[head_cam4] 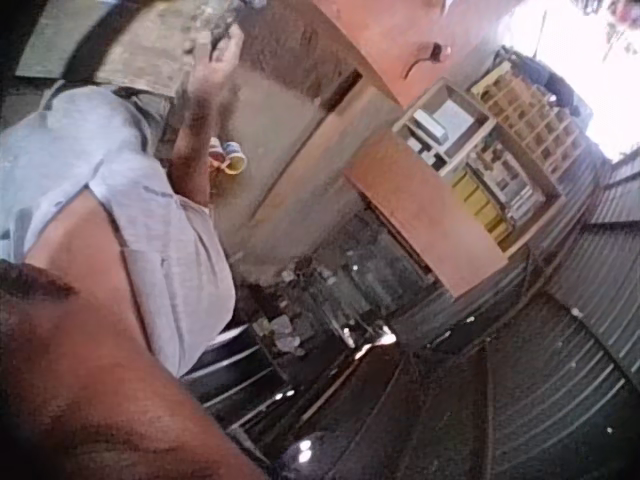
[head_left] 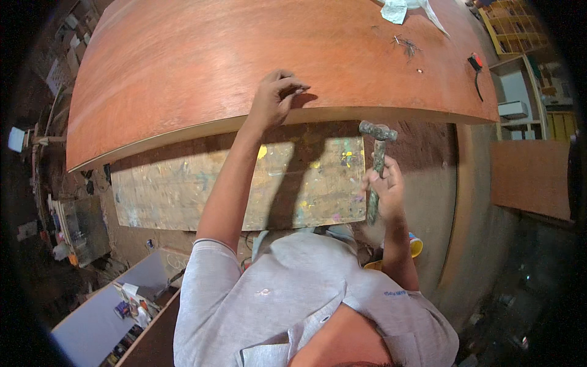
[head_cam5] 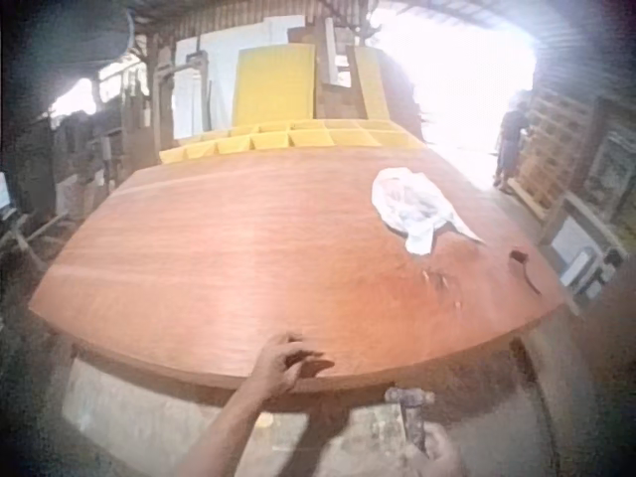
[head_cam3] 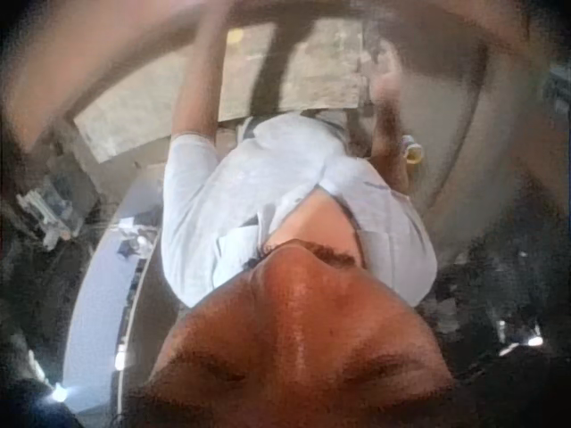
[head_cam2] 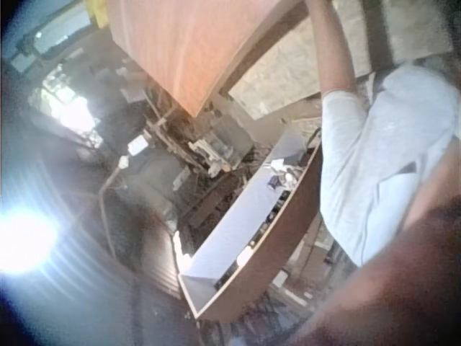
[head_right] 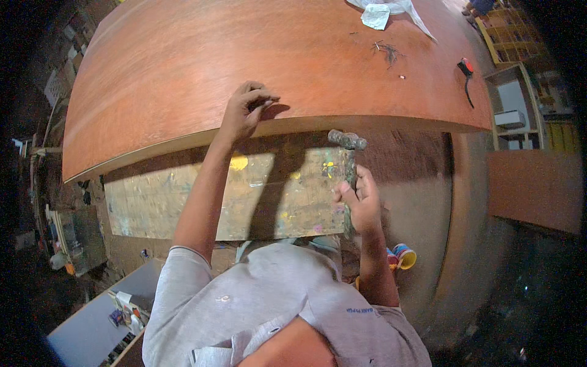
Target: The person measures a wooden board with a tape measure, aligns it against a yellow shelving unit, and hammers nails into the edge of the board to secure it.
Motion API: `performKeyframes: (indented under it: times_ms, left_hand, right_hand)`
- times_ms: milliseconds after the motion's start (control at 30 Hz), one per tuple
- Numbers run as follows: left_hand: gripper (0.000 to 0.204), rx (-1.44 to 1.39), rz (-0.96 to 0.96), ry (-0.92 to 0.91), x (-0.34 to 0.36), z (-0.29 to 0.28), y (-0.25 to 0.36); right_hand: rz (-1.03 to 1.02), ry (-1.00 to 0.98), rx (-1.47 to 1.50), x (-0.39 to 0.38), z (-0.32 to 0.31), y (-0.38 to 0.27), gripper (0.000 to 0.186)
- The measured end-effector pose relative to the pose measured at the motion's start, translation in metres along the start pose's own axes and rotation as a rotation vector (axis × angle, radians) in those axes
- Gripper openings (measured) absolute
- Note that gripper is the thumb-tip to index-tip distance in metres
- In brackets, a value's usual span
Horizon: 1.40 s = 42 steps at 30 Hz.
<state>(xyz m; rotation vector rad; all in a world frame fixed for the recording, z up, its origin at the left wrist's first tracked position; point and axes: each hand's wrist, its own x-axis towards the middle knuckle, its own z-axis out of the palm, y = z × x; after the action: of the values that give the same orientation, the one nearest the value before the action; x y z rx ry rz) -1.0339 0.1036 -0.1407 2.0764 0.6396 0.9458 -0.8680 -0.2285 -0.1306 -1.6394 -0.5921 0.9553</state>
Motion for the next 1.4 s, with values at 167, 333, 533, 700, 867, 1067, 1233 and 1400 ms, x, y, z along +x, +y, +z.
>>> performKeyframes:
  times_ms: [167,333,533,700,867,1067,1233,1400]
  left_hand:
    - [0.019,-0.257,-0.197,-0.19,0.009,-0.004,-0.009]
    - [0.014,-0.309,-0.249,-0.343,0.007,-0.016,-0.016]
    - [0.011,-0.362,-0.233,-0.379,0.006,-0.007,-0.028]
    - [0.008,-0.239,-0.201,-0.416,0.009,-0.01,-0.015]
    - [0.009,-0.245,-0.208,-0.387,0.008,-0.01,-0.011]
    - [0.007,-0.201,-0.18,-0.407,0.008,-0.012,-0.007]
    - [0.028,-0.339,-0.169,-0.424,0.004,-0.008,-0.017]
    - [0.041,-0.275,-0.186,-0.405,0.003,-0.007,-0.015]
  right_hand:
    - [0.229,-0.051,-0.182,-0.011,0.019,0.058,0.033]
    - [0.184,0.065,-0.126,-0.04,0.049,0.06,0.031]
    - [0.016,0.172,-0.238,-0.012,0.054,0.023,0.034]
    - [-0.228,0.202,-0.414,0.0,0.063,0.005,0.037]
    - [-0.203,0.18,-0.467,0.006,0.074,-0.018,0.041]
    - [-0.15,0.158,-0.515,0.014,0.078,-0.039,0.043]
    - [-0.4,0.189,-0.563,0.027,0.087,-0.057,0.043]
    - [-0.37,0.156,-0.746,0.038,0.089,-0.067,0.047]
